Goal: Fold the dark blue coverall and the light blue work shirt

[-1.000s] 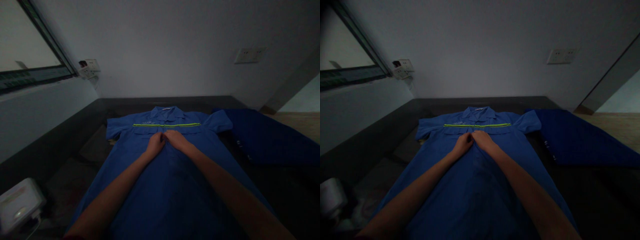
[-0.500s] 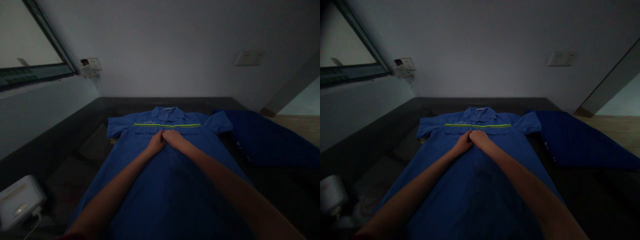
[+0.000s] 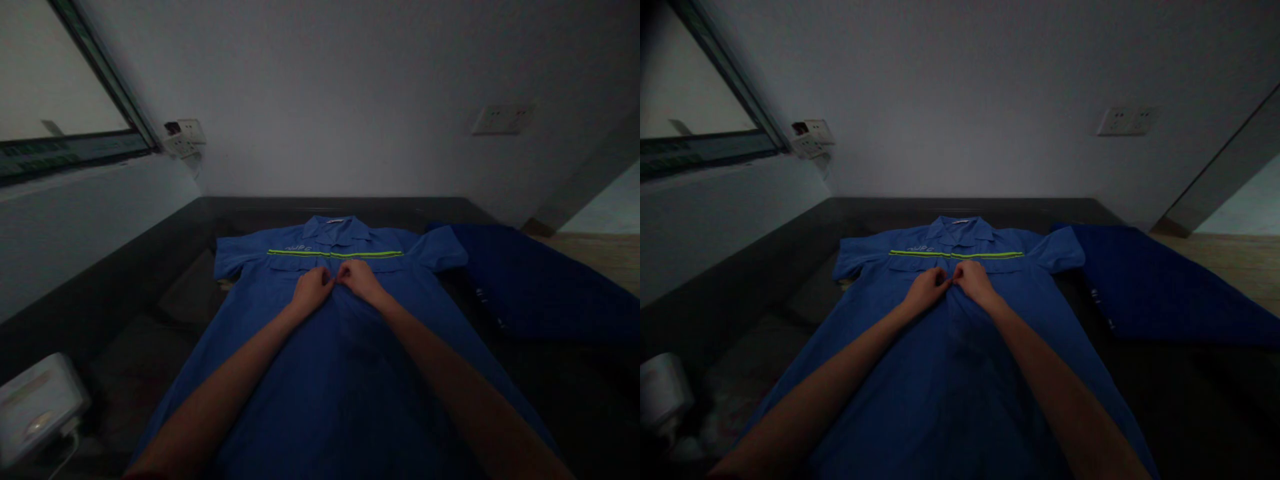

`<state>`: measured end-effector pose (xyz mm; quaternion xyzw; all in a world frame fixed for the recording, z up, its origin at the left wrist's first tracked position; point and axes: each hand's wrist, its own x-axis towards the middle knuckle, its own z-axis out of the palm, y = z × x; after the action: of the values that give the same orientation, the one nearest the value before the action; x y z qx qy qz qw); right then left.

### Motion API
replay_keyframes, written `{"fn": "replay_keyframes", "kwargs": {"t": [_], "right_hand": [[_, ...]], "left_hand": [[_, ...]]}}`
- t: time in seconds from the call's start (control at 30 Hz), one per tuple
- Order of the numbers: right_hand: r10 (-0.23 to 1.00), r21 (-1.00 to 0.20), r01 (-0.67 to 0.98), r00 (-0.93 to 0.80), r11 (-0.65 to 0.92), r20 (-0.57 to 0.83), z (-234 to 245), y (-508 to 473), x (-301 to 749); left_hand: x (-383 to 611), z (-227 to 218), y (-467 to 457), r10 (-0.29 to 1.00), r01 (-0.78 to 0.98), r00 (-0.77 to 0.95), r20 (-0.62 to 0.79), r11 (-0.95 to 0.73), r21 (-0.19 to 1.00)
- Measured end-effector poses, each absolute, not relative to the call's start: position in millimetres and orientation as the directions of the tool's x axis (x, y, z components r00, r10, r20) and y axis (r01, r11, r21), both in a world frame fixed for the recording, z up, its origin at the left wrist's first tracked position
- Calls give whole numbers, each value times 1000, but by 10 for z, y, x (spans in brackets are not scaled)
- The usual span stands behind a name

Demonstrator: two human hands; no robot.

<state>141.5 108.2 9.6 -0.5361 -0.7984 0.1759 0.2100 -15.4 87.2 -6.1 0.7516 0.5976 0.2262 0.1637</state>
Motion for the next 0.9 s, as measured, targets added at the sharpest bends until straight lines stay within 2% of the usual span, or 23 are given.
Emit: {"fn": "replay_keyframes", "kwargs": {"t": [0.13, 0.4, 0.73, 0.9], "right_hand": [[940, -640, 696, -315, 325, 135, 52, 1138, 1460], [941, -808, 530, -328, 256, 83, 1, 1185, 1537], [927, -912, 355, -369, 204, 63, -116, 1268, 1585], [939, -962, 262, -344, 79, -17, -176, 1313, 1592]], "left_hand": [[-148, -54, 879, 972, 829, 214, 94, -231, 509], [-137, -40, 880, 968, 825, 238, 76, -243, 510], [-147, -16, 871, 971, 870, 232, 66, -237, 433], [-167, -12, 907, 974, 847, 226, 9, -201, 491]]}}
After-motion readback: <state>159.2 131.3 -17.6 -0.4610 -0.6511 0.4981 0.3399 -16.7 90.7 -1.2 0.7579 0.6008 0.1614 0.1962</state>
